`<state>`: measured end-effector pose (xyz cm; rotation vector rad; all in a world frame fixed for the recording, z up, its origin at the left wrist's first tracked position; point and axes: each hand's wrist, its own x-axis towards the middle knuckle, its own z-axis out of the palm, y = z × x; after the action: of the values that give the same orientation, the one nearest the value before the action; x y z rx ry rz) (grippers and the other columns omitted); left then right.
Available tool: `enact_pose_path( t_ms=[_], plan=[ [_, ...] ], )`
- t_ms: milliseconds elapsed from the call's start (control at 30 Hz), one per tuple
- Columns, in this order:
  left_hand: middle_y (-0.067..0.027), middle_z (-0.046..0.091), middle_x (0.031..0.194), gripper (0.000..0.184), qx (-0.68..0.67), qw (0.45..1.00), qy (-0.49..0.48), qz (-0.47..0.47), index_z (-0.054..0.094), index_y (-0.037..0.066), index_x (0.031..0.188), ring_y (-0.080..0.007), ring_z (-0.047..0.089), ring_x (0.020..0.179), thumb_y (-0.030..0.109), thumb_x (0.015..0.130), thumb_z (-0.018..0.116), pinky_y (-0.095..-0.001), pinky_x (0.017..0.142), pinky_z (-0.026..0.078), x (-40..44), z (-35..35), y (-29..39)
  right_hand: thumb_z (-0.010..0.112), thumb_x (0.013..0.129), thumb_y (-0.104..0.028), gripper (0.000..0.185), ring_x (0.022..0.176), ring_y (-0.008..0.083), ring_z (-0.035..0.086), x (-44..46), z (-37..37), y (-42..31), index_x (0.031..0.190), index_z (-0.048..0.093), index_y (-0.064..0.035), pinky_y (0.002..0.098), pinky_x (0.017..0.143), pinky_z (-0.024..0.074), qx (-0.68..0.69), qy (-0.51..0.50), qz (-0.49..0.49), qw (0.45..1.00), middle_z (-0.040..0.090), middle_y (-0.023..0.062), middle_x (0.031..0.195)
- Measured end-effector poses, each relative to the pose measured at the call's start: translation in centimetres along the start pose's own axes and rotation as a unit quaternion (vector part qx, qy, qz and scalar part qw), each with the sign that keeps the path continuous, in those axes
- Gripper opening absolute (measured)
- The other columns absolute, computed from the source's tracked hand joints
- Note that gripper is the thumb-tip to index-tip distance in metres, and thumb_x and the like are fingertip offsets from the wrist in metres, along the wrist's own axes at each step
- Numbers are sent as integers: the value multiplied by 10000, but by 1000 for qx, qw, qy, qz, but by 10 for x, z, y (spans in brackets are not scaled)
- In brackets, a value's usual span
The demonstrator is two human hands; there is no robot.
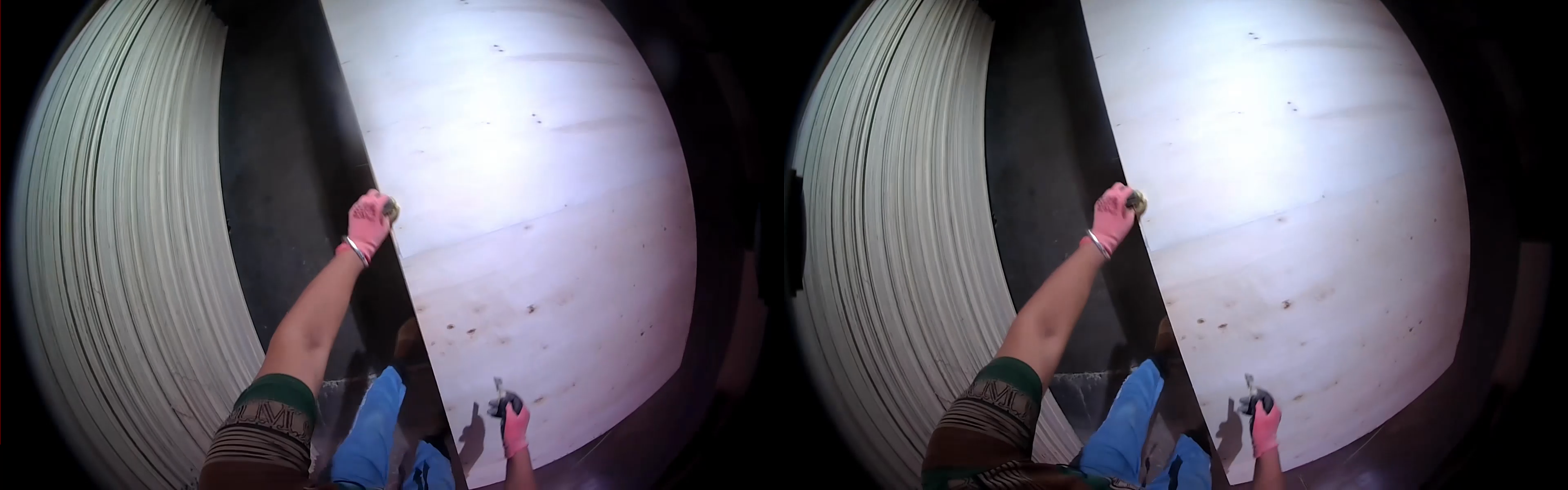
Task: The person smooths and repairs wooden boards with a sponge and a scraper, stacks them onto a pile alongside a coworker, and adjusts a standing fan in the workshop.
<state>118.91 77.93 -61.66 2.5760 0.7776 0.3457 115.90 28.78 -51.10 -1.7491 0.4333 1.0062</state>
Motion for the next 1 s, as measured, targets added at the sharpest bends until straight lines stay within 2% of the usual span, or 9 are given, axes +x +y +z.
enact_pose_path(
  t_ms=[200,333,467,600,700,800,867,933,1000],
  plan=[
    [-101,496,696,112,-16,993,-94,73,531,97,702,-279,506,714,45,610,570,-366,635,422,-72,1,32,503,791,-88,167,728,180,604,133,117,-121,916,583,-11,287,669,458,-237,-54,-229,943,627,115,784],
    [-102,483,742,146,-181,962,-201,27,539,80,771,-272,506,737,129,645,593,-356,644,431,-139,-17,50,628,689,-208,232,908,293,501,226,244,-171,888,585,-96,400,800,364,-371,36,-555,743,554,115,946],
    [-70,613,872,182,-351,840,-180,-372,594,55,896,-191,600,812,93,718,588,-271,732,471,-215,-53,53,584,715,-201,162,852,235,498,231,313,-201,868,583,-146,358,738,353,-552,-12,-502,665,545,58,876],
    [-55,624,918,255,-538,654,-29,-532,574,-20,978,-98,585,839,19,728,599,-231,766,474,-254,-105,35,460,758,-123,210,784,193,482,197,254,-107,944,545,-171,348,698,352,-639,-49,-590,491,487,41,815],
    [-73,612,938,267,-519,675,11,-524,571,-27,995,-123,586,845,53,742,604,-250,783,469,-268,-142,44,466,747,-161,77,793,220,500,124,145,-17,773,536,-144,365,662,377,-764,-214,-495,355,500,65,809],
    [-81,598,975,234,-677,575,102,-448,568,-36,997,-130,578,874,58,783,564,-250,809,457,-283,-197,77,570,732,-335,212,843,274,510,14,32,53,815,589,-141,405,738,394,-658,-212,-405,598,544,96,914],
    [-77,585,1004,227,-714,605,80,-344,558,-44,1011,-133,565,909,73,821,519,-251,834,439,-307,-229,97,535,766,-285,194,800,264,550,-61,-1,64,868,593,-130,396,713,439,-612,-134,-295,721,570,92,826],
    [-75,580,1013,242,-503,842,144,-131,548,-53,1024,-138,556,927,89,832,506,-253,845,426,-315,-280,143,550,813,-282,290,637,129,578,-76,-35,99,953,586,-31,239,534,464,-404,-100,-321,851,601,53,773],
    [-82,582,1011,255,-576,788,141,-163,543,-51,1035,-139,548,938,105,837,499,-259,848,419,-353,-312,175,550,819,-293,342,493,151,539,-137,-21,76,987,533,5,242,451,452,-87,-135,-123,979,596,116,776]
  ],
)
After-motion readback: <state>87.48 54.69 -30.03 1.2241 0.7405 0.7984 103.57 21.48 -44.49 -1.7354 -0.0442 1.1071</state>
